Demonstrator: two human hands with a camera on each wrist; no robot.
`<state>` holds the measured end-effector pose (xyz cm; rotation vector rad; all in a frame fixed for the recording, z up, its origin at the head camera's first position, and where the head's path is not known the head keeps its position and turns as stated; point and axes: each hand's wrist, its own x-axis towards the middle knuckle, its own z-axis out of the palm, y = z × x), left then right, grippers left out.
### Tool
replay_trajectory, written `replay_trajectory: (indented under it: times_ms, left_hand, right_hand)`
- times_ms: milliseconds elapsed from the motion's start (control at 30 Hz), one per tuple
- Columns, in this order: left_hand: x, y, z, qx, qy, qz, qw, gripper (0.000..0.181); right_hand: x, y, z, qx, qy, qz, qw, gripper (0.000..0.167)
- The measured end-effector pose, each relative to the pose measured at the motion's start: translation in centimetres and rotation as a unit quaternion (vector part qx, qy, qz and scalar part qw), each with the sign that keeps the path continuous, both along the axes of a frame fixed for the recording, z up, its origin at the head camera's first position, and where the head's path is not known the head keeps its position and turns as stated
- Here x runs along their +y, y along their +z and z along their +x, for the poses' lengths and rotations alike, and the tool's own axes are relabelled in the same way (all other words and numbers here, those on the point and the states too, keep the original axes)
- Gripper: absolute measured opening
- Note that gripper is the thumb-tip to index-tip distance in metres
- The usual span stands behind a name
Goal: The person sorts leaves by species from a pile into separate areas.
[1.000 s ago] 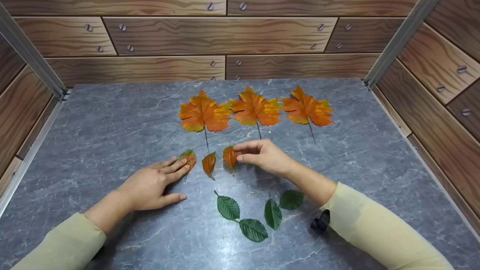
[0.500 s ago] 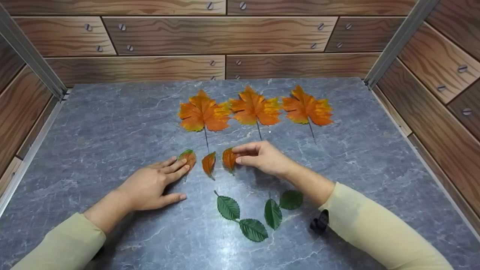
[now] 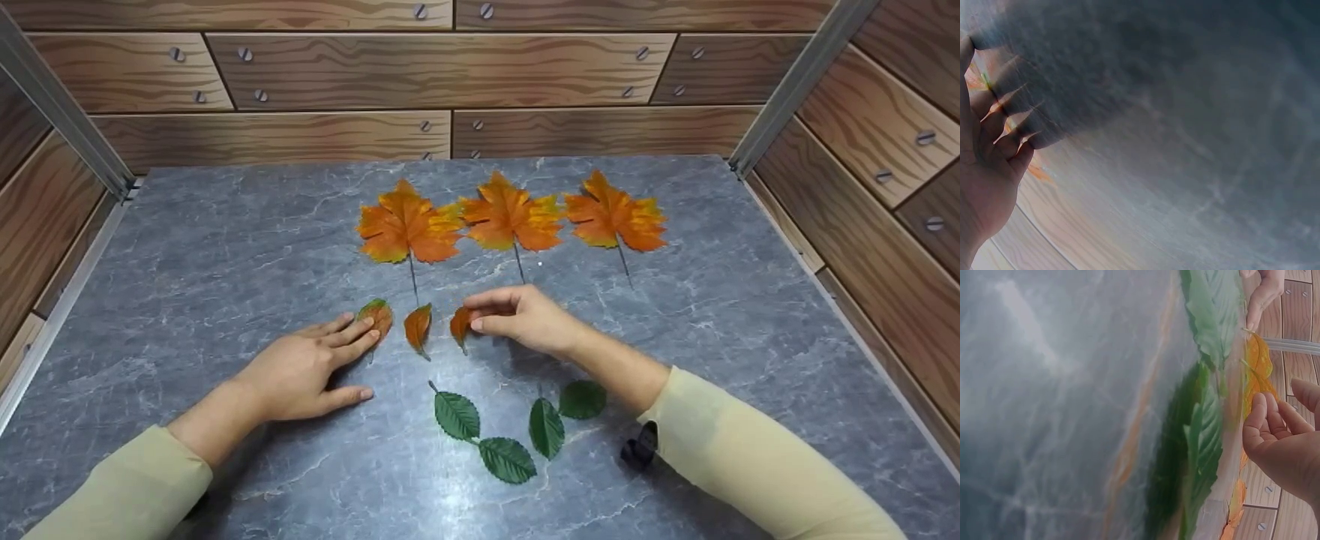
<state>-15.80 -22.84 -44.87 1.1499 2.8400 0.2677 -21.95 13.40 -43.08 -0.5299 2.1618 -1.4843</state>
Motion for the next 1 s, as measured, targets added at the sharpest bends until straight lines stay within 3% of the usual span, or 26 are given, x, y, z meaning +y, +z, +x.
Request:
replay_trajectory:
  times_ms: [433,667,1000]
  left_hand:
    - [0.0,0.0,0.1,0.005,0.000,0.002,1.0000,0.081]
    - [0.0,0.1,0.1,0.003,0.003,0.002,1.0000,0.081]
    - [0.0,0.0,0.1,0.000,0.003,0.003,1.0000,0.082]
  right_hand:
    - [2.3,1.1,0.4,0.012,0.003,0.001,0.9999,0.047]
    - [5.9,1.9,0.5,0.027,0.061,0.055,0.9962,0.045]
    - [11.9,1.3,1.4,0.020,0.136,0.101,0.9853,0.042]
